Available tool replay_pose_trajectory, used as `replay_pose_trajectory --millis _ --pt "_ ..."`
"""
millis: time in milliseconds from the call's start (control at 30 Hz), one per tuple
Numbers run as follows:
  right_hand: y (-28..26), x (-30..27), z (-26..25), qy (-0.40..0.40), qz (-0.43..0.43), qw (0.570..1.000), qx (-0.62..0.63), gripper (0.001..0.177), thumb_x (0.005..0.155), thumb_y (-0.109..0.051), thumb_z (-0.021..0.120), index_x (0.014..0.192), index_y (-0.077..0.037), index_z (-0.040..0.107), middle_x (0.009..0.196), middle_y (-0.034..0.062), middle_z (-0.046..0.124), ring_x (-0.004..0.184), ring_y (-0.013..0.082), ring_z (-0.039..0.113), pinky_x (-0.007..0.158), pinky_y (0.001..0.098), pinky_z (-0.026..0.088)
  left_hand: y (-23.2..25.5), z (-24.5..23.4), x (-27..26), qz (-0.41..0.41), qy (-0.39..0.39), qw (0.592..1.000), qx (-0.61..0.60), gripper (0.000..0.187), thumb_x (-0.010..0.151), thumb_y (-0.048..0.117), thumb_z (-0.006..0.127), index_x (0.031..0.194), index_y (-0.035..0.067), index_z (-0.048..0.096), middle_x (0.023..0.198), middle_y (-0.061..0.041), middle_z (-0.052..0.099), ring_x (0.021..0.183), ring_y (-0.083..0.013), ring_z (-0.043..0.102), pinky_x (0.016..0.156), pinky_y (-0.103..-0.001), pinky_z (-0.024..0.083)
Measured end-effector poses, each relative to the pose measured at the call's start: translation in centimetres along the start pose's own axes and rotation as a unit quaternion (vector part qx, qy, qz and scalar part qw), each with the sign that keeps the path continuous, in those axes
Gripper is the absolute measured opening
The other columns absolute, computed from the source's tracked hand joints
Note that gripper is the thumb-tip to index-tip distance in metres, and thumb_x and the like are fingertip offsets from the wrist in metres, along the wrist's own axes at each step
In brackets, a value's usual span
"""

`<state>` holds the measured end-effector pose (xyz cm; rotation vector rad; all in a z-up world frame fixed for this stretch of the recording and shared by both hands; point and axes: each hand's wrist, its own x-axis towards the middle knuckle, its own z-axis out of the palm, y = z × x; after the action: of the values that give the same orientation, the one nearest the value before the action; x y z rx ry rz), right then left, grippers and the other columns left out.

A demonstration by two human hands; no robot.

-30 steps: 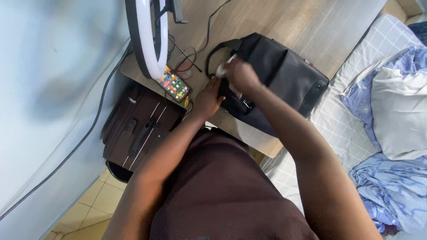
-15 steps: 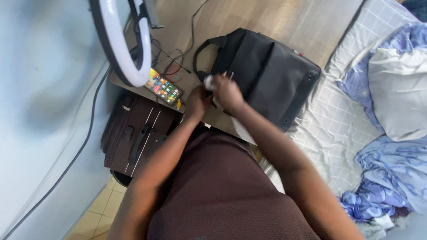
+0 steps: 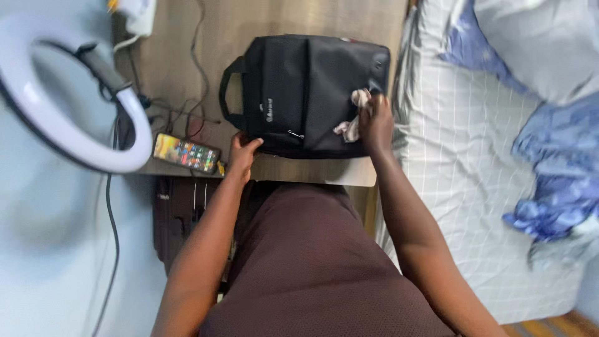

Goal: The person wipes a desk with a cloth, then retrieves a black bag from a shelf and places it on the desk. They repeatedly dip the cloth into a bucket of water, wring it, and wipe the bag's exterior surfaces.

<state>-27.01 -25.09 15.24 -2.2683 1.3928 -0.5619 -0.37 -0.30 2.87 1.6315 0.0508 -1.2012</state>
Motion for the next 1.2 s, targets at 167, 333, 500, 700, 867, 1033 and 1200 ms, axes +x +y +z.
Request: replay_pose_trajectory --millis 167,333,500,700,867,1033,1200 --pt "-1.8 -2.9 1.8 -0.086 0.332 0.836 0.428 0.041 0.107 -0.043 0.041 0.120 -0.012 0.064 0.109 0.0099 0.065 0.093 0.0222 0.061 0.077 0.0366 0.052 3.5 0.4 -3.2 -0.043 -0.007 0.998 -0.049 0.083 0.085 0.026 0.078 0.152 0.010 0.032 0.142 -0.014 0.053 0.127 -0.0300 0.058 0.095 -0.043 0.058" --pt "-3.8 -10.3 0.4 -0.248 -0.010 0.957 0.149 0.029 0.090 -0.010 0.068 0.119 -0.007 0.063 0.123 0.0147 0.065 0.106 0.0279 0.069 0.089 0.0401 0.061 6.1 1.5 -5.5 -0.052 0.009 0.997 -0.057 0.075 0.090 0.051 0.068 0.148 0.009 0.044 0.120 -0.011 0.063 0.098 -0.0236 0.065 0.079 -0.037 0.056" --pt "3.8 -13.2 -3.8 -0.141 0.192 0.957 0.167 0.031 0.099 -0.007 0.063 0.130 -0.007 0.059 0.123 0.0119 0.062 0.103 0.0228 0.069 0.088 0.0352 0.059 6.4 2.7 -7.9 -0.091 0.015 0.995 -0.044 0.067 0.091 0.058 0.069 0.133 0.007 0.055 0.104 -0.005 0.069 0.081 -0.0185 0.064 0.067 -0.035 0.054" --pt "11.7 -9.9 -6.1 0.019 0.230 0.813 0.534 0.046 0.102 0.001 0.060 0.146 -0.005 0.050 0.143 0.0134 0.057 0.127 0.0180 0.059 0.110 0.0340 0.047 7.9 5.5 -12.9 -0.076 -0.033 0.992 -0.094 0.051 0.094 0.048 0.075 0.119 0.005 0.065 0.097 -0.006 0.069 0.075 -0.0173 0.065 0.061 -0.030 0.052" --pt "10.8 -3.8 -10.6 -0.032 0.199 0.668 0.717 0.052 0.101 -0.002 0.056 0.152 -0.004 0.047 0.145 0.0074 0.058 0.131 0.0177 0.057 0.118 0.0354 0.045 12.0 9.0 -15.2 -0.069 0.052 0.996 -0.022 0.039 0.093 0.039 0.072 0.115 0.010 0.057 0.098 -0.007 0.072 0.073 -0.0198 0.070 0.060 -0.032 0.053" --pt "8.8 0.9 -15.8 -0.084 0.137 0.696 0.700 0.045 0.100 -0.003 0.059 0.145 -0.002 0.055 0.133 0.0085 0.066 0.123 0.0183 0.061 0.113 0.0360 0.048 14.6 9.0 -18.0 -0.082 -0.034 0.996 -0.018 0.041 0.096 0.038 0.064 0.115 0.002 0.062 0.093 -0.010 0.073 0.069 -0.0202 0.071 0.054 -0.029 0.049" --pt "7.7 0.2 -20.1 -0.110 0.169 0.782 0.590 0.035 0.103 -0.006 0.065 0.137 0.001 0.056 0.128 0.0053 0.068 0.121 0.0153 0.062 0.110 0.0316 0.047 14.2 6.9 -19.0 -0.072 -0.042 0.997 -0.003 0.050 0.105 0.046 0.062 0.113 -0.003 0.060 0.082 -0.014 0.067 0.060 -0.0210 0.064 0.051 -0.031 0.050"
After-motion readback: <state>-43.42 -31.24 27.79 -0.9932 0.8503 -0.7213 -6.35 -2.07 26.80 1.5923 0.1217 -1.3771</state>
